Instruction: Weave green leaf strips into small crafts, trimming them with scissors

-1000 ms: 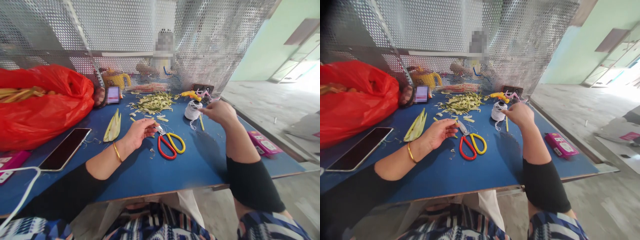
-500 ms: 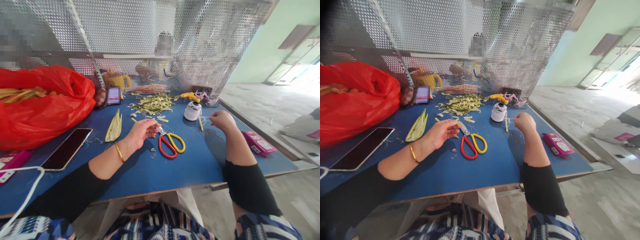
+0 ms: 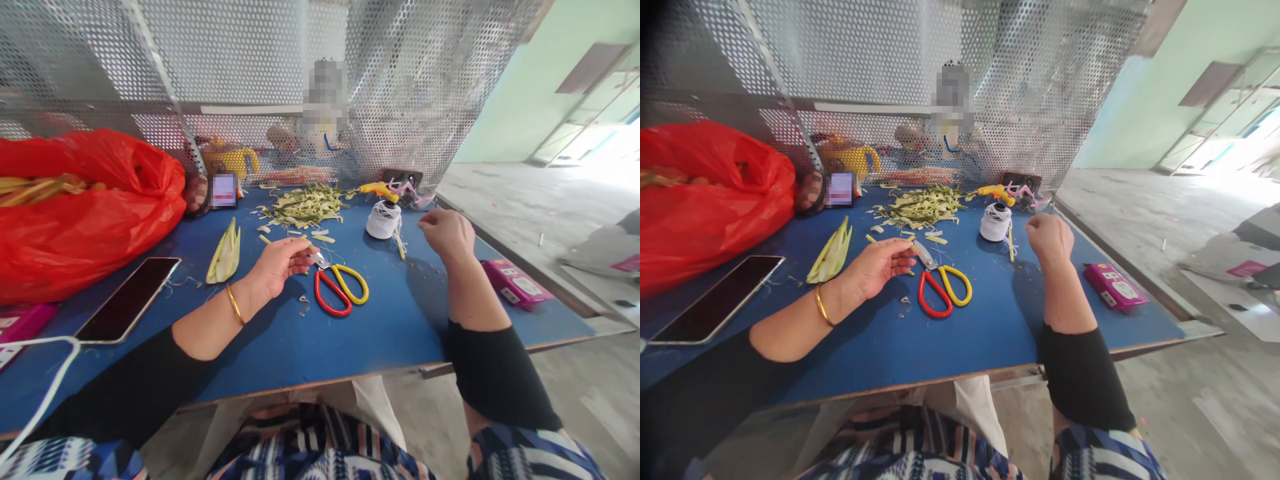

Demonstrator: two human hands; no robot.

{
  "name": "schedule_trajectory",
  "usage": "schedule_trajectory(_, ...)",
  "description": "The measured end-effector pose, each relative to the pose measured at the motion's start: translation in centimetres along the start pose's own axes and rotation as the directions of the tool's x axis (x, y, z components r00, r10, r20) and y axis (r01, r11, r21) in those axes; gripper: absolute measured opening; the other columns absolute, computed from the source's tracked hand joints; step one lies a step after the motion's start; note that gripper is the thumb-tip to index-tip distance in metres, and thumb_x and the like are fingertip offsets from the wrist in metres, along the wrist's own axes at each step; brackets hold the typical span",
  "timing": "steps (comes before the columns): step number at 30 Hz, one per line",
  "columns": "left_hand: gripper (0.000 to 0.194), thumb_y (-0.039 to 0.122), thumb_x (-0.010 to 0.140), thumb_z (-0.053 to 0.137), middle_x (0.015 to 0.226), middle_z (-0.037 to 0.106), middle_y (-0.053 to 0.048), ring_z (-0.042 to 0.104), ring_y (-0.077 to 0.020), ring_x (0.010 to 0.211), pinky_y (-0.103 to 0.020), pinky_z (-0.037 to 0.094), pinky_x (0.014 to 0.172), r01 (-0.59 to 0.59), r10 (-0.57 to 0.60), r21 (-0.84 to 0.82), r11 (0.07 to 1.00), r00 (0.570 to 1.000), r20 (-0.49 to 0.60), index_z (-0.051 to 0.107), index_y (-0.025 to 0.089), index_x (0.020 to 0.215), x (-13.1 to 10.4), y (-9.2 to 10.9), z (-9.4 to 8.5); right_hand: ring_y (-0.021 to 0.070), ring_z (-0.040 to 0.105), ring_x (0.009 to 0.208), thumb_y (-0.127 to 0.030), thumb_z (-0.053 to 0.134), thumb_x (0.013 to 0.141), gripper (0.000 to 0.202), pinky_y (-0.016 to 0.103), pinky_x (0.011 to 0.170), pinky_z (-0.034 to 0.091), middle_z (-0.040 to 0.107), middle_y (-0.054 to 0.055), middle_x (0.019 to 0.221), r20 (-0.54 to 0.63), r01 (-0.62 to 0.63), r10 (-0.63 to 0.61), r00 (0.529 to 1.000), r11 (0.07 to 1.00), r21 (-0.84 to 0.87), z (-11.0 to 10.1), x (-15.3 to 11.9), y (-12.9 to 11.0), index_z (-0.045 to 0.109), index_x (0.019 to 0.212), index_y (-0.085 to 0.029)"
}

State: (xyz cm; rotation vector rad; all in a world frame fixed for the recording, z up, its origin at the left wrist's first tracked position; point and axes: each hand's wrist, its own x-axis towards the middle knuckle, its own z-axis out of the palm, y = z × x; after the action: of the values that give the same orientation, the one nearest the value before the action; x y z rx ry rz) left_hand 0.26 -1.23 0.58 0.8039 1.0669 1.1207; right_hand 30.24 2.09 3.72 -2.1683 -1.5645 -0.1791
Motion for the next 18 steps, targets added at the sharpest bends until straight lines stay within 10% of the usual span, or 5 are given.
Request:
schedule_trajectory(12, 0.007, 0.018, 0.076, 0.066, 0.072, 0.073, -0.006, 0.063, -0.0088, 0.052, -0.017, 0.05, 0.047, 0.001, -0.001, 0.012, 1.0, 1.0, 0.002, 0.066, 0.013, 0.071, 0.0, -0.1, 0.1, 0.0153, 0.047, 0.052, -0.053, 0.063, 0.072, 0.038, 0.027, 0.05, 0.035, 0.048, 0.0, 0.047, 0.211, -0.189, 0.123, 0.97, 0.926, 0.327, 1.8, -0.2, -0.8, 0.07, 0.065, -0.016)
schedule_trajectory(18, 0.008, 0.017, 0.077, 0.064, 0.072, 0.073, -0.006, 0.063, -0.009, 0.051, -0.018, 0.05, 0.047, -0.002, 0.002, 0.009, 1.0, 1.0, 0.003, 0.066, 0.013, 0.07, -0.1, -0.1, 0.1, 0.0147, 0.046, 0.052, -0.034, 0.069, 0.062, 0.018, 0.027, 0.05, 0.031, 0.045, -0.003, 0.044, 0.196, -0.233, 0.168, 0.966, 0.895, 0.38, 2.8, -0.6, -1.7, 0.063, 0.055, -0.018)
